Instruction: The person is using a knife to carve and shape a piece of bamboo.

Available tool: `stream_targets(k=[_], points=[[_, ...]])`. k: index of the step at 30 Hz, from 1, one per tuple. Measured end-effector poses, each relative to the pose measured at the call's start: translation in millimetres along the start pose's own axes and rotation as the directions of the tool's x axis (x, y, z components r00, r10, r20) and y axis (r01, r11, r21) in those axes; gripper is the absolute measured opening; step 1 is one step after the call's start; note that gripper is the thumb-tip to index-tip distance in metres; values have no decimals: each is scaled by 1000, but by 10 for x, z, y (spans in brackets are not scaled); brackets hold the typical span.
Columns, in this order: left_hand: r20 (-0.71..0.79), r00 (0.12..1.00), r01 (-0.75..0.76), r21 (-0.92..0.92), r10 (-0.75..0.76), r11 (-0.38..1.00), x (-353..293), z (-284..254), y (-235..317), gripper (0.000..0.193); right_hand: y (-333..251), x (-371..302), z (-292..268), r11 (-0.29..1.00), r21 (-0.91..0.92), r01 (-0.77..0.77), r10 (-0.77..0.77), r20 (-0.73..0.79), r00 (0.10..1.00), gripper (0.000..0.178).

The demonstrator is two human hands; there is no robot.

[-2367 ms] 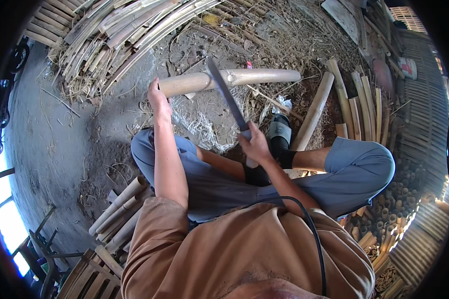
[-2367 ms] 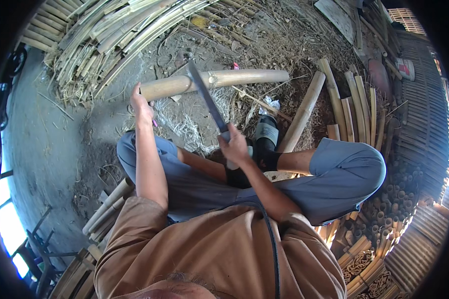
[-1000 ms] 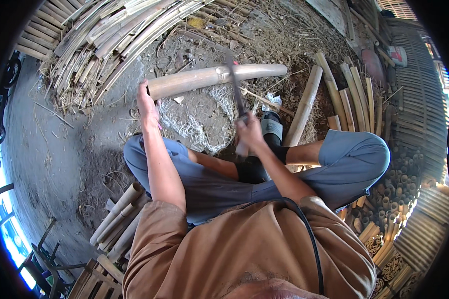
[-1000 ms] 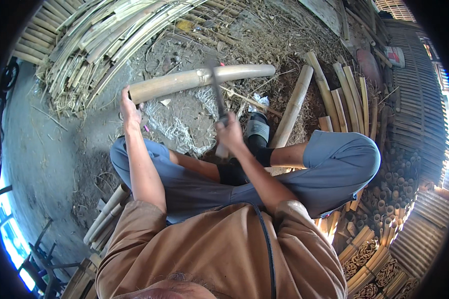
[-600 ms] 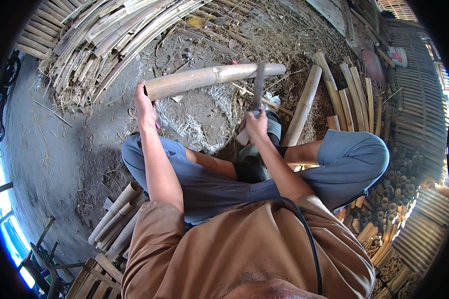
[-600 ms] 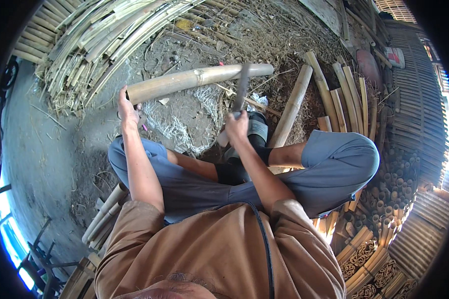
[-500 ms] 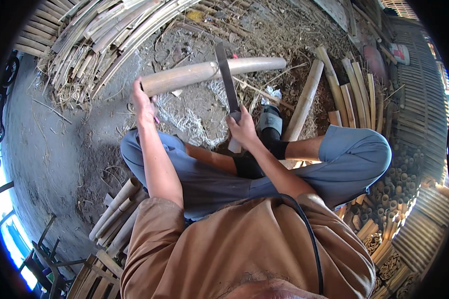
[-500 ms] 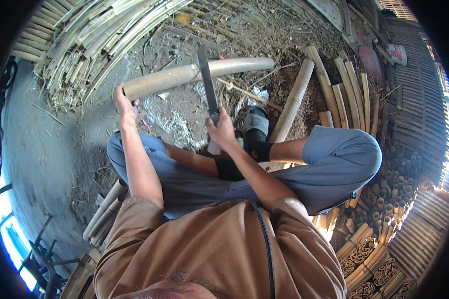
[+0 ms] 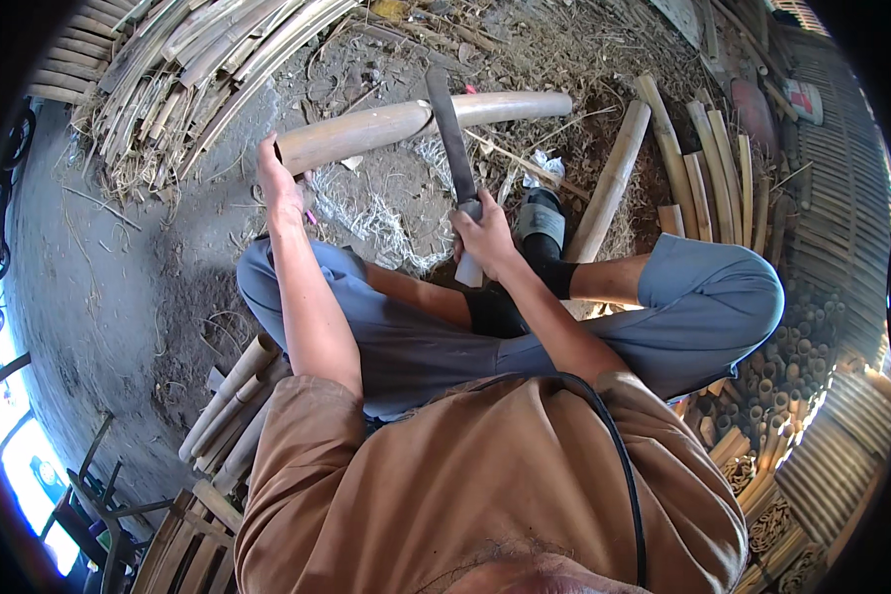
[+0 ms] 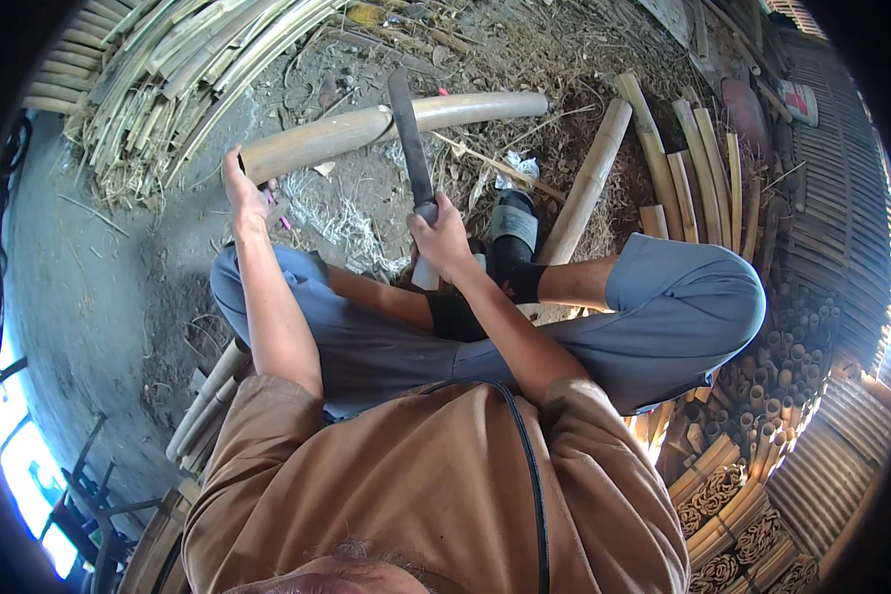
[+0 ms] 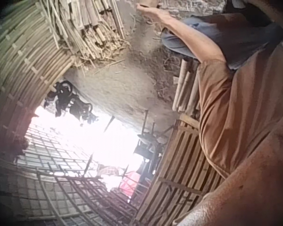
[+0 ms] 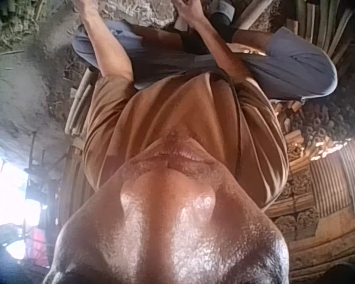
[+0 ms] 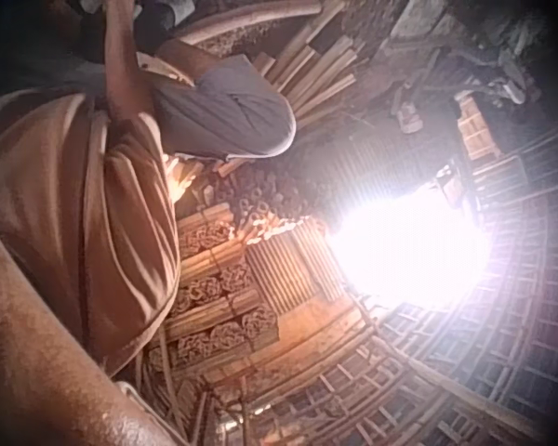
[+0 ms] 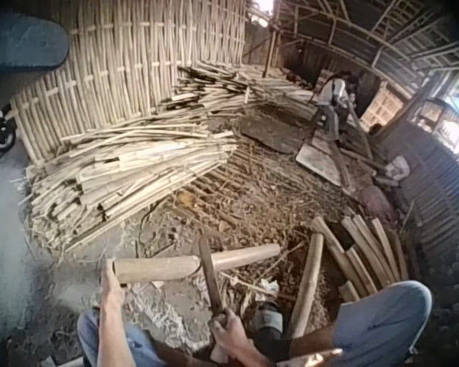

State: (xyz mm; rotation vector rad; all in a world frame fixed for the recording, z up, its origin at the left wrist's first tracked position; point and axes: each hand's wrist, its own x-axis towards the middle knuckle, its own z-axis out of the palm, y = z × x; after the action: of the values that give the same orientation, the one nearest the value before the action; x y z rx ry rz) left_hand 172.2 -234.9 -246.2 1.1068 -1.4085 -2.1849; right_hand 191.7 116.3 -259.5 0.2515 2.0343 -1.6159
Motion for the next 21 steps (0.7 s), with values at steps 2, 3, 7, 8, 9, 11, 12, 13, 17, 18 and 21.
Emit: stream_targets(k=[2, 3, 7, 8, 9, 11, 12, 13, 17, 18, 21], points=[[-4, 1000, 3, -3, -3, 1000, -34, 16, -86, 49, -28, 65, -94, 983, -180, 41, -47, -29, 998, 36], [-13, 1000, -5, -15, 5, 1000, -26, 36, -91, 49, -12, 163, -257, 934, -340, 109, -128, -34, 991, 32], [-6, 1000, -27, -28, 27, 999, 45, -25, -102, 48, -312, 250, -425, 952, 252, -175, 232, -219, 948, 30], [-21, 999, -50, -16, 50, 999, -29, 183, -69, 48, -102, 435, -550, 937, 305, -171, 269, -314, 911, 34], [-20, 999, -51, -20, 51, 999, -35, 210, -69, 48, 13, 466, -521, 938, 303, -169, 266, -316, 911, 34], [-1, 994, -113, -11, 113, 994, -10, 207, -62, 47, 145, 400, -270, 988, 152, -39, 85, -307, 948, 33], [-5, 994, -111, -5, 111, 994, 5, 143, -77, 47, -65, 147, -125, 999, -24, 47, -50, -155, 987, 37], [-28, 993, -115, -2, 115, 993, 23, 83, -86, 47, 83, 168, 11, 998, -35, 57, -58, -34, 998, 38], [-114, 989, -97, -9, 95, 995, -28, 119, -148, 45, 78, 332, -287, 968, -231, 98, -115, -62, 991, 34], [-73, 992, -105, 6, 105, 994, -37, 91, -146, 46, 30, 365, -383, 967, -249, 59, -75, -54, 996, 35], [-8, 996, -91, 8, 91, 996, -20, 153, -57, 47, -57, 536, -525, 989, 95, -113, 137, -304, 943, 31]])
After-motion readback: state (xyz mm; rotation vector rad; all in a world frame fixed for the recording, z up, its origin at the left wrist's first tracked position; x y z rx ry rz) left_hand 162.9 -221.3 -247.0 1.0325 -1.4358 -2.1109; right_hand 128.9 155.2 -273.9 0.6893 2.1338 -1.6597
